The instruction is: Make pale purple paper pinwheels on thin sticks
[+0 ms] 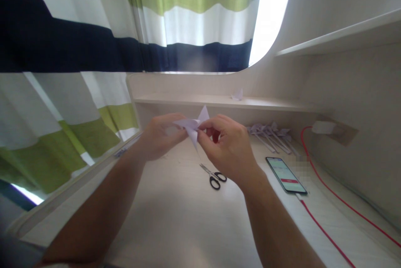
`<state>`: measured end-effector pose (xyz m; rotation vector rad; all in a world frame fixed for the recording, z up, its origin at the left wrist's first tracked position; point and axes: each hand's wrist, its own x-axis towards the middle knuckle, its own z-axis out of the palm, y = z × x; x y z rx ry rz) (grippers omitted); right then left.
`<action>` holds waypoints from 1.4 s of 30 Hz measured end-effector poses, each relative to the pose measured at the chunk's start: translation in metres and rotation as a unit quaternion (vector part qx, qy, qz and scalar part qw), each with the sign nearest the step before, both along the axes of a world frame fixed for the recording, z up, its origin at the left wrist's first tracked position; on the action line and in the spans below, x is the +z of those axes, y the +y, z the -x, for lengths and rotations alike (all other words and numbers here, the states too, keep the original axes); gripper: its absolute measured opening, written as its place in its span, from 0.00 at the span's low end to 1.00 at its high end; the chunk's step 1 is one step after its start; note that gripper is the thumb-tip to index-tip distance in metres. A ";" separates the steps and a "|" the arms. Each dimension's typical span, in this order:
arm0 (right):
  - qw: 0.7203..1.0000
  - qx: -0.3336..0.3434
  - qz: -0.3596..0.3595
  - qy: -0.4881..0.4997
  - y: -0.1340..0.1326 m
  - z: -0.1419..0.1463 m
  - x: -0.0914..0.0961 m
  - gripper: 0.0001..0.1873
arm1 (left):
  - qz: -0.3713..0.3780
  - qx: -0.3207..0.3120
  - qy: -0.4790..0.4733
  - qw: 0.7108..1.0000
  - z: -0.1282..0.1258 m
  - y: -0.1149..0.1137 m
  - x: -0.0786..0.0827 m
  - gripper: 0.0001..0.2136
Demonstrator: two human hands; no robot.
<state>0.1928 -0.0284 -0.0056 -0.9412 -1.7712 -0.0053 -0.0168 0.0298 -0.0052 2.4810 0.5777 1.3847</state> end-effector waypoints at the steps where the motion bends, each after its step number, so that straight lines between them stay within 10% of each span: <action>1: 1.000 0.001 0.002 0.001 0.000 0.000 0.000 0.03 | -0.001 0.002 -0.002 1.000 0.000 0.000 0.000 0.07; 20: 1.000 0.009 0.008 0.026 0.006 -0.003 -0.002 0.02 | -0.019 0.001 -0.021 1.000 -0.002 0.009 -0.006 0.06; 30: 0.985 -0.030 -0.024 0.166 0.007 -0.012 0.003 0.05 | 0.231 -0.184 -0.144 0.944 -0.001 0.033 -0.016 0.16; 42: 0.985 0.000 -0.014 0.169 0.009 -0.013 0.001 0.06 | 0.295 -0.216 -0.141 0.920 0.002 0.051 -0.027 0.14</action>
